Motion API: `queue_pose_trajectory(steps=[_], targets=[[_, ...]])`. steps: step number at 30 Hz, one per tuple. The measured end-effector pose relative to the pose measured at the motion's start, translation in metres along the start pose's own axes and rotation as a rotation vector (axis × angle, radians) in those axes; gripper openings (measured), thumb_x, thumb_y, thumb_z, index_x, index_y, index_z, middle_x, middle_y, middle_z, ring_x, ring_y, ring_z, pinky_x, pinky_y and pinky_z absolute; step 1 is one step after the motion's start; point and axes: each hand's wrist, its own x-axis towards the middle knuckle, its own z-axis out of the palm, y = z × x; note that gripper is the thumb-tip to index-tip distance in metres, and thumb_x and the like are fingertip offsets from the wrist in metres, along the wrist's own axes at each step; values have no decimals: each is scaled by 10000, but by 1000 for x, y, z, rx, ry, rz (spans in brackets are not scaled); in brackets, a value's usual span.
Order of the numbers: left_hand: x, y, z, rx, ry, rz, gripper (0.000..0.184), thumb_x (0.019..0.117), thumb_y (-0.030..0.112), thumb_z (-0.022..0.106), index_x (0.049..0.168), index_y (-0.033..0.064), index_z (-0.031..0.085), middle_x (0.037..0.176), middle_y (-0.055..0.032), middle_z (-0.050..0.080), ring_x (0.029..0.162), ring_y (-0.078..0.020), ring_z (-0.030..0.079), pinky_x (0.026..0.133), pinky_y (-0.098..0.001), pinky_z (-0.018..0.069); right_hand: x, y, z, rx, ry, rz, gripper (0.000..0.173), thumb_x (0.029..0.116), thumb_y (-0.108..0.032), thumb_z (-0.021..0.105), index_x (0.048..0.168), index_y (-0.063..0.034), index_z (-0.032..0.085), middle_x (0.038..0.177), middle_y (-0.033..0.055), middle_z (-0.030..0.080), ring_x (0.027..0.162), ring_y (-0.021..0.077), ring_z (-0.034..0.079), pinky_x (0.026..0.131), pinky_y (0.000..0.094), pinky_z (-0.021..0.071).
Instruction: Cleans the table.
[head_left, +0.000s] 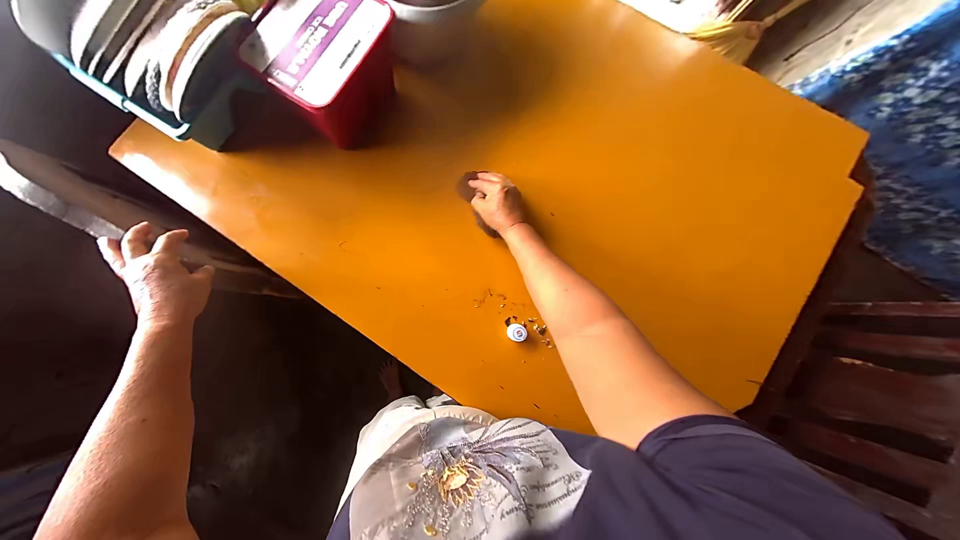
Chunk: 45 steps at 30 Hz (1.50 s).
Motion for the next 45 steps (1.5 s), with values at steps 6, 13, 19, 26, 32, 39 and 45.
queue_pose_trajectory(steps=[6,13,19,26,32,39,45], targets=[[0,-1,0,-41,12,9,503,812,-75,754,1298,-24,637,1581,-314,331,1509,-570,108,1201,-711,142,-76,-64,45,156,-383,-529,289,895,-49,599,1113,-67,788,1324,139,693,1328,351,583,1113,560,431],[0,-3,1,-75,32,-3,492,800,-95,737,1278,-10,659,1596,-296,331,1521,-558,92,1214,-690,135,-87,-80,-7,498,-844,-332,287,884,54,572,1109,53,751,1227,178,719,1213,242,654,1089,410,485],[2,-3,1,-92,37,-13,508,793,-106,731,1285,2,664,1607,-288,321,1525,-550,87,1217,-672,139,11,-99,51,66,-150,-82,335,973,-82,548,1252,-29,725,1356,168,665,1282,331,618,1098,525,454],[2,-11,3,-88,33,22,518,795,-82,751,1296,19,663,1606,-275,334,1523,-552,101,1213,-684,153,-21,-193,147,63,-213,-431,321,918,-116,628,1210,-107,760,1380,143,657,1364,352,544,1113,565,413],[1,-10,3,-117,34,23,518,794,-104,734,1293,19,666,1609,-270,336,1525,-552,95,1218,-674,147,-101,-183,99,331,-770,-763,231,850,15,644,1018,-7,800,1221,160,735,1259,344,630,1101,508,442],[3,-16,5,-105,31,32,509,801,-87,730,1292,33,669,1620,-236,336,1530,-539,88,1219,-670,147,-10,-141,28,244,-434,-167,274,958,-64,608,1190,3,736,1277,168,701,1226,276,648,1093,466,472],[5,-16,2,-86,39,66,517,793,-96,719,1291,27,664,1602,-244,359,1528,-532,116,1219,-666,149,-56,-145,75,-148,-364,-151,674,891,-524,727,1441,-153,605,1562,192,464,1469,414,384,1122,660,353]])
